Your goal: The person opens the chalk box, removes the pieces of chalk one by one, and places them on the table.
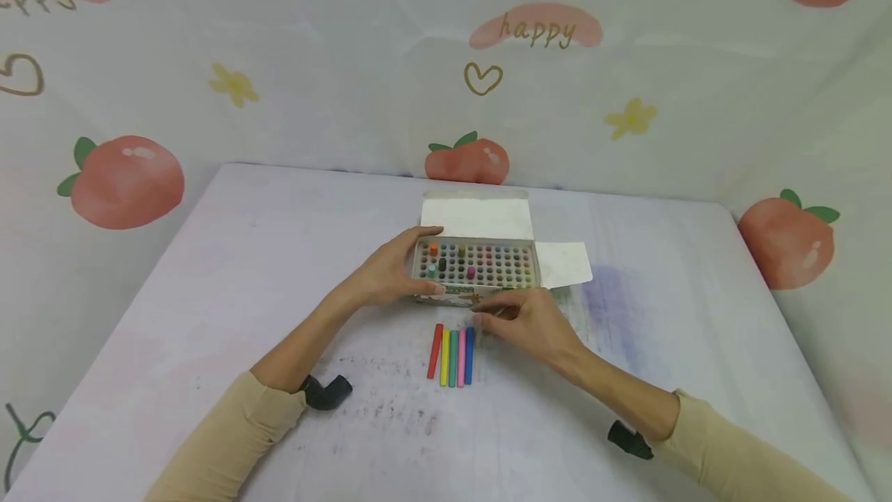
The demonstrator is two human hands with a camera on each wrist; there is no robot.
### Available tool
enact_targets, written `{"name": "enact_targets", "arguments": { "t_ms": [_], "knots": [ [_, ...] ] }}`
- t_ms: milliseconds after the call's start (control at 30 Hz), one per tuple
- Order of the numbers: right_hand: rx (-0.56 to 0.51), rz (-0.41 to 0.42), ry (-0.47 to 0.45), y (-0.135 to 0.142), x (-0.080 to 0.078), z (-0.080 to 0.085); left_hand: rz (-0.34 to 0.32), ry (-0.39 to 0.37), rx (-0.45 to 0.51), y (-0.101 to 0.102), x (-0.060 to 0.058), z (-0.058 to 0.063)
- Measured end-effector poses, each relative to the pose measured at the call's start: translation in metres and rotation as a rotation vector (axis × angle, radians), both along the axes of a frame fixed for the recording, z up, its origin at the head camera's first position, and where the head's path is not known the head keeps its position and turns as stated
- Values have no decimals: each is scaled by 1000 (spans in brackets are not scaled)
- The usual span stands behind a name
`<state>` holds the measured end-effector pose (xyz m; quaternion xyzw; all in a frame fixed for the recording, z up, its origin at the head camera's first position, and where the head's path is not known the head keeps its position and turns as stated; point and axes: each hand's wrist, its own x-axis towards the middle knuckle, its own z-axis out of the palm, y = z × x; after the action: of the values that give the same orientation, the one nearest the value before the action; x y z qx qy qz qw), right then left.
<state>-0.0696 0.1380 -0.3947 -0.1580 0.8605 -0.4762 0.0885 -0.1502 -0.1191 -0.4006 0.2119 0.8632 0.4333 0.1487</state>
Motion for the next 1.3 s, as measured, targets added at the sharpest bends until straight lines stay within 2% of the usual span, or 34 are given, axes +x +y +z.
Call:
{"name": "enact_targets", "arguments": {
  "t_ms": [267,600,933,1300],
  "knots": [
    [-21,-3,39,5,-4,9,-6,-7,-10,2,4,1],
    [-5,-37,133,6,-18,21,-6,4,-17,2,2,2],
    [-16,-58,178,5,-29,24,-4,11,-24,2,1,2],
    [-20,-19,170,2,-42,22,11,13,-35,0,2,2]
  ]
}}
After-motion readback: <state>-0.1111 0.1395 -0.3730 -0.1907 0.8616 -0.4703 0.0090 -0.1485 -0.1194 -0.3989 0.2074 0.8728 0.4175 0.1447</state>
